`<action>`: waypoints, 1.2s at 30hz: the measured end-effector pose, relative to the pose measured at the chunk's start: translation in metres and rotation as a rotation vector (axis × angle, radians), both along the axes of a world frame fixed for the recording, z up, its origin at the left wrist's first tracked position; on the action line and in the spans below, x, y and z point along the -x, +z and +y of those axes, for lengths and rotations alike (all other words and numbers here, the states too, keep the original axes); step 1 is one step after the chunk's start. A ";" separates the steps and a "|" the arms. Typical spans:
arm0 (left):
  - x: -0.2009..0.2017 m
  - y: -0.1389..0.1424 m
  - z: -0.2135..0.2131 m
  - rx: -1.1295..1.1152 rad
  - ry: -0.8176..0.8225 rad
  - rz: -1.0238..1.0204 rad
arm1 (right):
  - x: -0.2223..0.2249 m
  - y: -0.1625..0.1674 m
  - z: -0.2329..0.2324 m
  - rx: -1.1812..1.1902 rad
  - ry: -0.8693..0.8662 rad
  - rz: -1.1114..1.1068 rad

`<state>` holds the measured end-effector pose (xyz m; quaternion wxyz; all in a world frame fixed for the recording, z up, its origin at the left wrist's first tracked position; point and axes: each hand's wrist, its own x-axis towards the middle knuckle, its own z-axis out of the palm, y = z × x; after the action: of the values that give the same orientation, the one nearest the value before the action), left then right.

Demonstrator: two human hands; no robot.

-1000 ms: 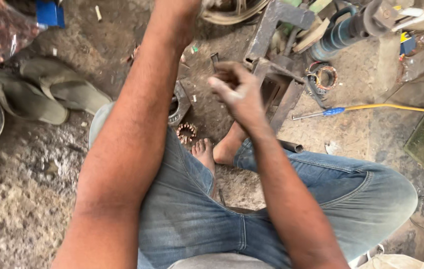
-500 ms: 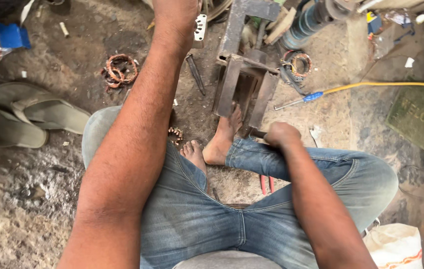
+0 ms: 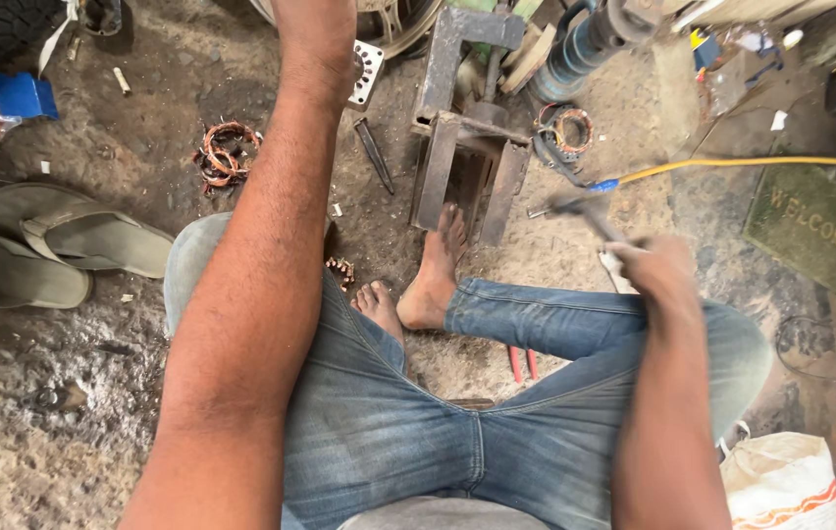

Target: The person sits on the floor and uses a hammer and metal rod to strike a stator component clamped in a vise. They then use pliers to cut wires on a second stator component. The person continues to hammer the first component.

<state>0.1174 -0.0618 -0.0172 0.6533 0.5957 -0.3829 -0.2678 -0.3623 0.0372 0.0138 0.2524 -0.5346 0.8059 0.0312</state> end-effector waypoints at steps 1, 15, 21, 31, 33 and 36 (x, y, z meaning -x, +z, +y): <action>0.002 0.000 -0.001 0.020 0.007 0.005 | 0.001 0.020 0.016 0.147 -0.158 -0.147; 0.055 0.017 0.025 0.206 -0.121 0.201 | -0.194 0.067 0.103 0.587 0.158 -0.800; 0.051 0.016 0.031 0.164 -0.179 0.244 | -0.223 0.047 0.093 0.741 0.522 -1.283; 0.036 0.007 0.032 0.131 -0.064 0.023 | -0.263 -0.043 0.095 0.106 -0.058 -1.094; 0.032 0.007 0.030 0.147 -0.055 0.110 | -0.255 -0.023 0.095 0.145 -0.081 -1.138; 0.037 0.010 0.028 0.165 -0.017 0.069 | -0.247 -0.005 0.082 0.430 0.125 -1.372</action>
<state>0.0805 -0.0335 -0.0067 0.7106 0.5271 -0.3862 -0.2612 -0.1158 0.1196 0.0089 0.5886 -0.5168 0.4220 -0.4564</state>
